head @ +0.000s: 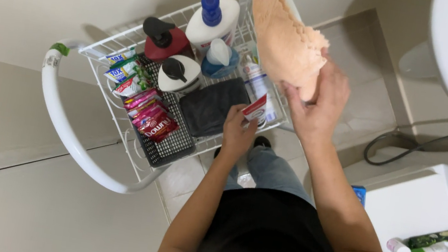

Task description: The person organizes various bathroom items by placing them onto a white wire rack. They handle a dark towel, a peach-colored cloth, multiple bottles of toiletries, a toothbrush package, and a small jar, arranging them on the rack's shelves and hanging the cloth on the side.

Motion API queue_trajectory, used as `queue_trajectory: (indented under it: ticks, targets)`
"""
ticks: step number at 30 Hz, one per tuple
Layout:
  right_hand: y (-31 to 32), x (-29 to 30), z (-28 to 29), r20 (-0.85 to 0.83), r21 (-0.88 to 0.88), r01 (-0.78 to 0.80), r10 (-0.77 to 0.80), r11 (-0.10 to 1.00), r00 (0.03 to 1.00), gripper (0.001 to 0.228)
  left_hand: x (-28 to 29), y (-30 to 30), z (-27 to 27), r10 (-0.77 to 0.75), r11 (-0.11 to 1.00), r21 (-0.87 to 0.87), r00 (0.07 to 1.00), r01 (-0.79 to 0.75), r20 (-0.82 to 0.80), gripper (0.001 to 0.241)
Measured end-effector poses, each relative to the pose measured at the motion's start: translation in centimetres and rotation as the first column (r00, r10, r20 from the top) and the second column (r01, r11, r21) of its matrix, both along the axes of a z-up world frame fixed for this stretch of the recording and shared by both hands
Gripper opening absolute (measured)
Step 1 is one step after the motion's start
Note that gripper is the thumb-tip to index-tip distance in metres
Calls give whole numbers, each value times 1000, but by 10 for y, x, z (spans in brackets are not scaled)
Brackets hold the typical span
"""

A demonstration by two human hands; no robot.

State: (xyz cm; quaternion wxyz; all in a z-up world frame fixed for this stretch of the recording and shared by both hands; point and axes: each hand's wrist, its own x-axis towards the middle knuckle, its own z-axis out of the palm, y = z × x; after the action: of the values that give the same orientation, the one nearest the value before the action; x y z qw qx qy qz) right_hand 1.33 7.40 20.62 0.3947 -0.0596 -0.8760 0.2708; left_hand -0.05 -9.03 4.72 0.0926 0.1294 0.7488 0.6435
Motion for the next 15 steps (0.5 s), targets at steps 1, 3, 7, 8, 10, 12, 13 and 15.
queue_trajectory:
  ticks: [1, 3, 7, 8, 10, 12, 13, 15]
  targets:
    - [5, -2, -6, 17, -79, 32, -30, 996, 999, 68, -1, 2, -5, 21, 1000, 5, 999, -21, 32, 33]
    - [13, -7, -14, 30, -157, 55, -51, 986, 998, 51, -7, 6, -12, 51, 999, 9, 997, -51, 56, 32]
    - [23, -6, -24, -75, -567, -29, -17, 823, 997, 32, -20, 12, 3, 123, 992, 18, 985, -126, 118, 33]
    - [27, -5, -26, -89, -660, -9, -66, 751, 994, 24, -24, 15, 11, 151, 988, 9, 981, -154, 122, 33]
    - [41, -7, -32, -101, -664, 10, -103, 747, 989, 22, -32, 22, 18, 186, 982, 10, 976, -189, 113, 32]
    - [53, -8, -39, -116, -668, 28, -142, 743, 983, 20, -42, 30, 22, 220, 975, 13, 970, -222, 101, 32]
    - [59, -7, -43, -86, -607, 84, -171, 790, 982, 14, -46, 34, 23, 245, 969, -14, 965, -245, 97, 30]
    - [72, -5, -56, -63, -540, 133, -198, 831, 978, 11, -54, 45, 32, 275, 961, -39, 957, -273, 90, 29]
